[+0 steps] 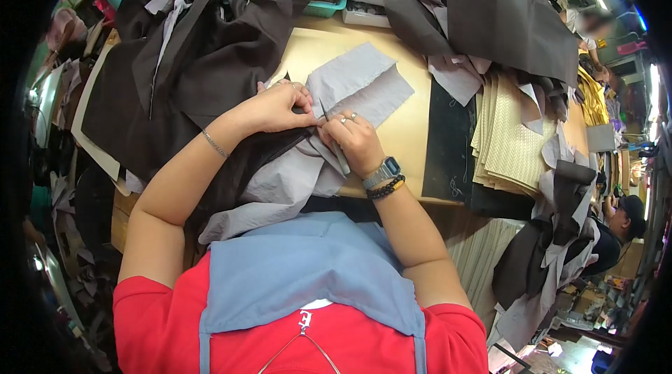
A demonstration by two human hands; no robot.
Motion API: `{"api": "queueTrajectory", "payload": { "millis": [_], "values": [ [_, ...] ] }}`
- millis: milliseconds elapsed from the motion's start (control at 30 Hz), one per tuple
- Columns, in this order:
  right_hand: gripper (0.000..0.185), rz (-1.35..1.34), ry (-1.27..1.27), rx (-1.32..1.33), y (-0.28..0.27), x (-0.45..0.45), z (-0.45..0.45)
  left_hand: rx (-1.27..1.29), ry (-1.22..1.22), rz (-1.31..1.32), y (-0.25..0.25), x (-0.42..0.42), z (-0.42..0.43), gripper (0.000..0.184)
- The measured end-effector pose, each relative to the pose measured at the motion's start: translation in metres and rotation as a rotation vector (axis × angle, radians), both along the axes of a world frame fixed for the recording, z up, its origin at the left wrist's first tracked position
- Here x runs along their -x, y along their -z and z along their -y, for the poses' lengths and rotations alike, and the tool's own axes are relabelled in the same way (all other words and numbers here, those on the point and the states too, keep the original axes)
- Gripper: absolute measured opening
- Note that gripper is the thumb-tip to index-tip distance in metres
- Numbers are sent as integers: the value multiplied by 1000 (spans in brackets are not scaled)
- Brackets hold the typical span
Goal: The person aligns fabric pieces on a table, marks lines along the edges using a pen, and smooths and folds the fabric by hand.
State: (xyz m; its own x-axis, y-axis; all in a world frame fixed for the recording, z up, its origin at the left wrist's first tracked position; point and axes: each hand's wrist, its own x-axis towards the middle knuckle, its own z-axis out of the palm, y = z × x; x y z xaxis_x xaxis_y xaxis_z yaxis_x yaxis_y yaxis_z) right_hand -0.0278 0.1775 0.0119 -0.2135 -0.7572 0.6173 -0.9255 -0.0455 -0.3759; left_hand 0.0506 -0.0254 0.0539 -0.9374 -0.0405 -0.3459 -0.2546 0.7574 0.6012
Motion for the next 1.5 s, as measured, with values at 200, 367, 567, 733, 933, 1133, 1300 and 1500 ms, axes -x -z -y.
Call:
{"api": "queueTrajectory", "payload": {
  "millis": [200, 367, 567, 733, 933, 1133, 1300, 1500],
  "values": [
    [15, 73, -1, 32, 0, 0, 1, 10, -49, -81, 9, -4, -2, 33],
    [15, 57, 3, 28, -6, -3, -1, 44, -98, -62, 10, -3, -7, 29],
    [25, 196, 38, 89, 4, 1, 5, 87, -97, -49, 7, 0, -10, 29],
    [28, 185, 60, 125, 7, 4, 5, 105, -81, -86, 3, -3, -12, 25],
    [26, 228, 47, 84, 7, 5, 3, 105, -74, -141, 11, -6, -11, 24],
    [22, 172, 12, -16, -2, 2, 3, 45, 12, -180, 2, -21, -6, 29],
    [20, 166, -8, -46, -2, 2, 2, 44, -18, -315, 20, -34, -9, 32],
    [19, 138, -21, -87, -3, 1, 2, 30, -47, -331, 22, -35, -11, 27]
  ]
}}
